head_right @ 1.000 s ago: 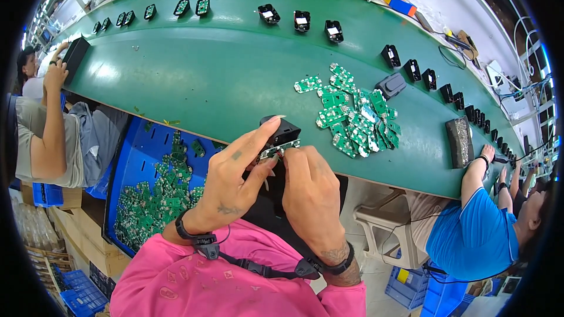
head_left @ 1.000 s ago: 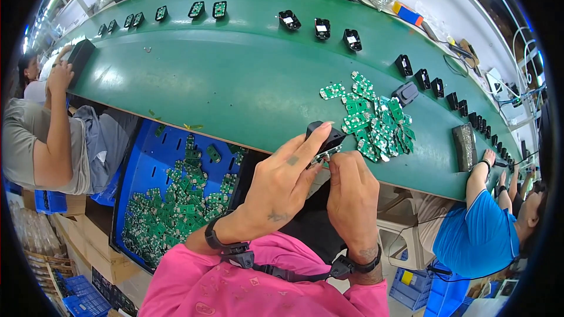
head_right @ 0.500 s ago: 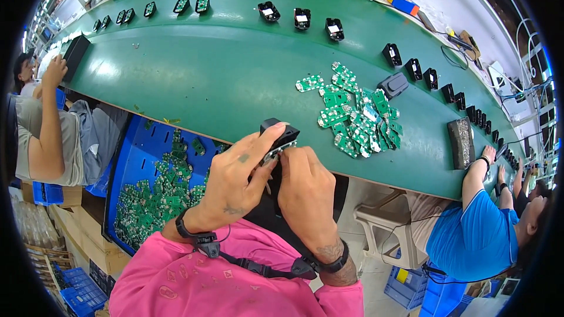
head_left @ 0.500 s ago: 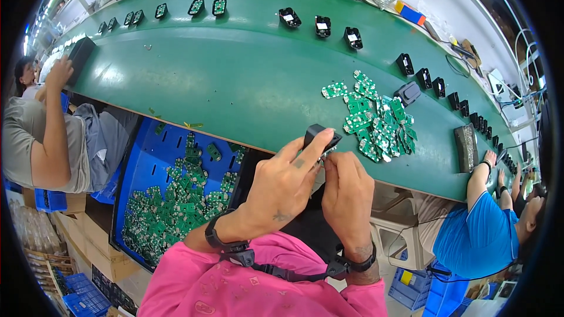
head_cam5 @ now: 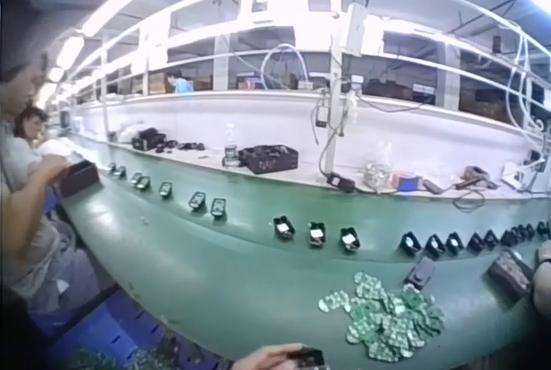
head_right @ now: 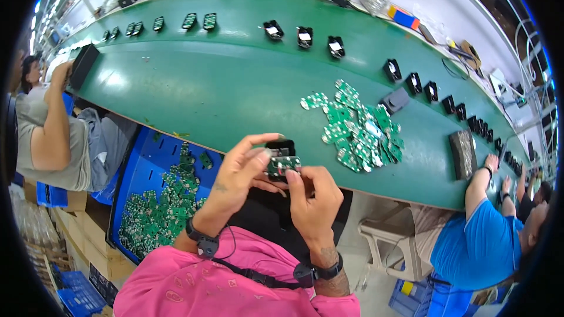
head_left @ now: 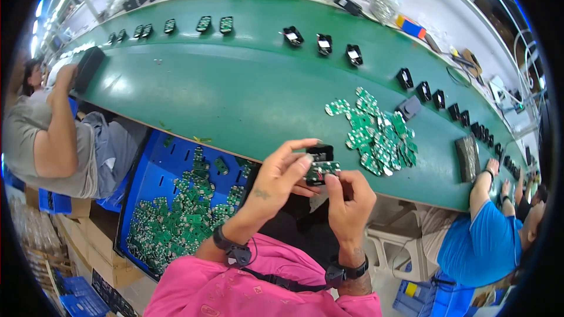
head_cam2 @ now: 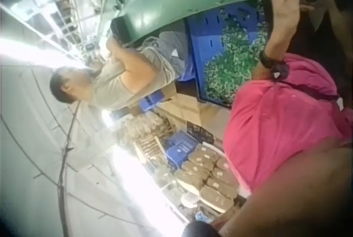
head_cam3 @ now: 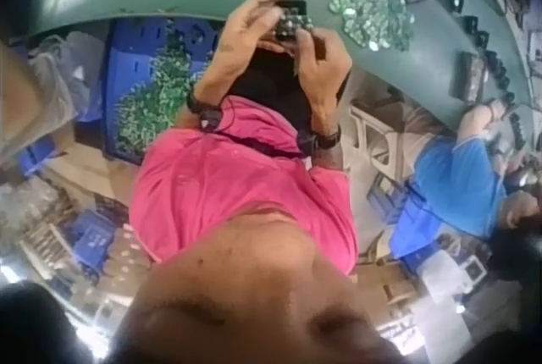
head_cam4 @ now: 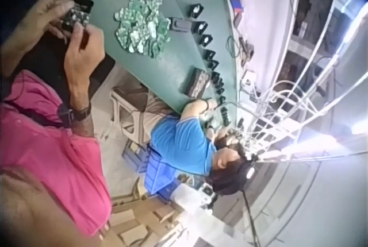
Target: Placing small circuit boards into black plastic housings and arranging them on a workbench.
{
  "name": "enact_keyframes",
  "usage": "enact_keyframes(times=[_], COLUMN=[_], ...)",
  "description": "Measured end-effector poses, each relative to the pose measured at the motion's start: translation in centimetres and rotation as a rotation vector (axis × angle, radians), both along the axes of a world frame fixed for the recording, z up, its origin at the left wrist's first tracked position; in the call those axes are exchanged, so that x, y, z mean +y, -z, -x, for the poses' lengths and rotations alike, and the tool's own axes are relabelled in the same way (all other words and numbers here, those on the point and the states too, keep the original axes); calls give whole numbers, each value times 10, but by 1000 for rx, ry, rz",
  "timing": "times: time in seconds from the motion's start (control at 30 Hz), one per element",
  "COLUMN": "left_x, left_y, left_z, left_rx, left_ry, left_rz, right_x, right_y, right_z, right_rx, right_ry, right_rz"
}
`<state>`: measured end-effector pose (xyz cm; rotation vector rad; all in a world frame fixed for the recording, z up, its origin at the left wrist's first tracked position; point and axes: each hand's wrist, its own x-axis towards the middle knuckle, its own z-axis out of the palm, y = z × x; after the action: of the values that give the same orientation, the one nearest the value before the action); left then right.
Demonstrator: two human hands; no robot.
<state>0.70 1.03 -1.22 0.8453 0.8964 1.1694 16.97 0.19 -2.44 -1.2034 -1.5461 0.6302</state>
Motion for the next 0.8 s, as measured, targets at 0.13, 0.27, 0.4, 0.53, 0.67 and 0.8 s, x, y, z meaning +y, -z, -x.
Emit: enact_keyframes(times=[0.13,0.27,0.4,0.53,0.67,0.8], left_x=[-3,-13,-20,-12,-15,-19], left_y=[4,9,12,13,4,-6], left_z=[-10,-18,-24,-8,-4,-6], left_rx=[-53,-89,-175,-426,-89,71], left_ry=[-34,-187,-184,51,110,144], left_rz=[8,-87,-22,146,-144,-187], right_x=[-9,-15,-12,-11,-10,-13], right_y=[10,14,40,25,5,-9], right_z=[7,10,4,-11,-17,-21], right_rx=[188,482,526,579,543,482], right_ry=[27,-85,-128,-168,-203,-178], right_rz=[-22,203,121,137,217,300])
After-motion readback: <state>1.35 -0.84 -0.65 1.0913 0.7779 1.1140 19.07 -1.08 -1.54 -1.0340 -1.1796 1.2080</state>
